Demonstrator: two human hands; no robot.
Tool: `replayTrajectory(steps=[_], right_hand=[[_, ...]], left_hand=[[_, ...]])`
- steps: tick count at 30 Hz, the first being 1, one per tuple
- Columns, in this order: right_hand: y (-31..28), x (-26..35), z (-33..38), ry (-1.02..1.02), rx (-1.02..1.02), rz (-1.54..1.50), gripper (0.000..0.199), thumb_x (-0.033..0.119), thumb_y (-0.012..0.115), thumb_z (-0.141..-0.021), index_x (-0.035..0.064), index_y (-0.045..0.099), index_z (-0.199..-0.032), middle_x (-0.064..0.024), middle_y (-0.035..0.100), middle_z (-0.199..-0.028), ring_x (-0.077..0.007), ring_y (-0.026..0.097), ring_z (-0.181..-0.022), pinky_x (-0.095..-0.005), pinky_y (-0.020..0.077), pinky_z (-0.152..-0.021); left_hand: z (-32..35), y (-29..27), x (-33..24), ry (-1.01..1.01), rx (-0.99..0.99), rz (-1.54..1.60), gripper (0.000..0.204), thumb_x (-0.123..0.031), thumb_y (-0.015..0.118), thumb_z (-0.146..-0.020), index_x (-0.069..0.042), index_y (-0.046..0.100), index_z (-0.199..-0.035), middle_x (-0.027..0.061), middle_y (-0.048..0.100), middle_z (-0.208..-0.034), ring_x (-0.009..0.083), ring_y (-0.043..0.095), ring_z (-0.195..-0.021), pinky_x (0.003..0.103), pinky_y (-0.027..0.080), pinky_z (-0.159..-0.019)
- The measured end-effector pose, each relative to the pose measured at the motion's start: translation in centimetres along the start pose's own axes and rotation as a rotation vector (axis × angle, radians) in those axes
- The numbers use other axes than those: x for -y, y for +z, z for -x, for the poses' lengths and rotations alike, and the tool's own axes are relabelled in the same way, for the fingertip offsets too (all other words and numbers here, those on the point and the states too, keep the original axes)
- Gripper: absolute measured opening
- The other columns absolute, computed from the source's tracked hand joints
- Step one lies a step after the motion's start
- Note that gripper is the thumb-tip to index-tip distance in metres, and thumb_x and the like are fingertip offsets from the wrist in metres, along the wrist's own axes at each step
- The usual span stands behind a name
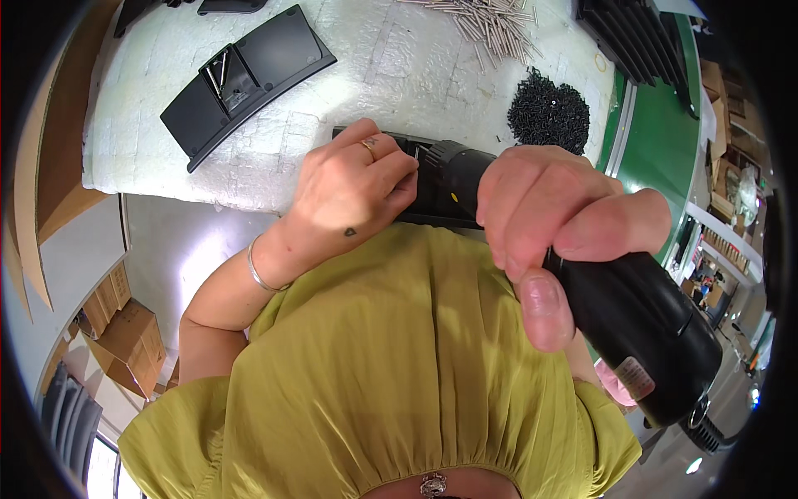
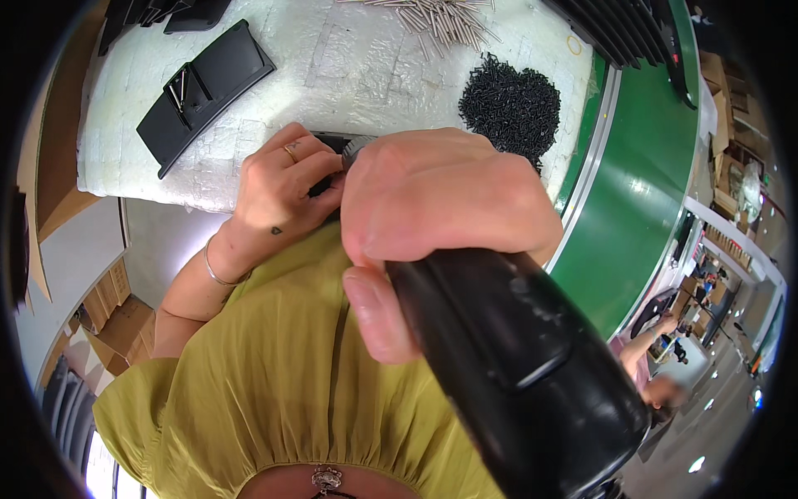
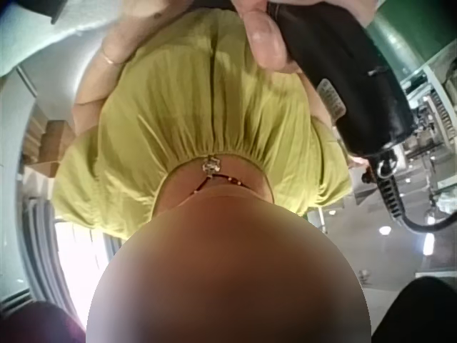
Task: Assembling plastic housing components using an electric screwdriver and screws.
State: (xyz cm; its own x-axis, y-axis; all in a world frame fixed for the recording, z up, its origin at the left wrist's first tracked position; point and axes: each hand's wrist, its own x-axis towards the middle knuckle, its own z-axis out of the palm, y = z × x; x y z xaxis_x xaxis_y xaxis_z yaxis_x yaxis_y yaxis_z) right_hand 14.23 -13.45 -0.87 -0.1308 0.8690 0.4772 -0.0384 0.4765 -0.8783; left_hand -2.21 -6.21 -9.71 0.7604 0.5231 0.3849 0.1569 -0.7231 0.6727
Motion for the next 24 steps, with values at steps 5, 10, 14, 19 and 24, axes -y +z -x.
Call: replayTrajectory(steps=[5, 10, 14, 19, 24], right_hand=[[1.1, -0.4, -0.9, 0.041, -0.076, 0.025, 0.03, 0.001, 0.062, -0.074, 0.0085, 0.037, -0.09, -0.0037, 0.051, -0.064, -0.0142, 0.046, -0.049, -0.0273, 0.038, -0.044], [1.1, -0.6, -1.1, 0.044, -0.04, 0.051, 0.03, 0.001, 0.063, -0.074, 0.0078, 0.038, -0.09, -0.0042, 0.05, -0.063, -0.0144, 0.046, -0.049, -0.0277, 0.0379, -0.043], [1.4, -0.3, -1.1, 0.042, -0.089, 0.104, 0.032, 0.001, 0.064, -0.073, 0.0071, 0.039, -0.092, -0.0044, 0.051, -0.063, -0.0147, 0.046, -0.048, -0.0281, 0.0388, -0.043], [-0.9, 1.1, 0.8, -0.077, -0.399, 0.046, 0.029, 0.016, 0.051, -0.082, 0.0087, 0.046, -0.109, 0.0026, 0.045, -0.062, -0.0109, 0.043, -0.053, -0.0295, 0.0365, -0.059], [-4.3, 0.8, 3.9, -0.174, -0.634, 0.125, 0.024, 0.009, 0.055, -0.082, 0.0035, 0.044, -0.102, -0.0053, 0.047, -0.062, -0.0143, 0.042, -0.048, -0.032, 0.0388, -0.049]], left_hand=[[0.2, 0.4, 0.1, -0.019, 0.001, -0.012, 0.012, -0.004, 0.067, -0.063, -0.007, 0.056, -0.066, 0.0029, 0.05, -0.063, 0.0205, 0.051, -0.064, 0.032, 0.045, -0.052], [0.3, 0.6, 0.2, -0.022, 0.015, -0.006, 0.013, -0.004, 0.066, -0.064, -0.007, 0.054, -0.064, 0.0031, 0.05, -0.063, 0.0207, 0.052, -0.065, 0.032, 0.045, -0.052], [0.0, 0.2, -0.1, -0.003, 0.015, 0.01, 0.012, -0.004, 0.067, -0.064, -0.007, 0.055, -0.065, 0.0032, 0.05, -0.063, 0.0207, 0.052, -0.064, 0.032, 0.045, -0.052], [0.2, 0.2, -0.4, -0.057, 0.003, -0.023, 0.011, -0.003, 0.067, -0.063, -0.007, 0.059, -0.07, 0.0028, 0.051, -0.062, 0.0214, 0.052, -0.062, 0.032, 0.045, -0.052], [-0.6, -0.3, -0.4, -0.041, 0.091, 0.035, 0.011, -0.005, 0.07, -0.064, -0.006, 0.06, -0.07, 0.0029, 0.052, -0.062, 0.0216, 0.05, -0.061, 0.031, 0.044, -0.052]])
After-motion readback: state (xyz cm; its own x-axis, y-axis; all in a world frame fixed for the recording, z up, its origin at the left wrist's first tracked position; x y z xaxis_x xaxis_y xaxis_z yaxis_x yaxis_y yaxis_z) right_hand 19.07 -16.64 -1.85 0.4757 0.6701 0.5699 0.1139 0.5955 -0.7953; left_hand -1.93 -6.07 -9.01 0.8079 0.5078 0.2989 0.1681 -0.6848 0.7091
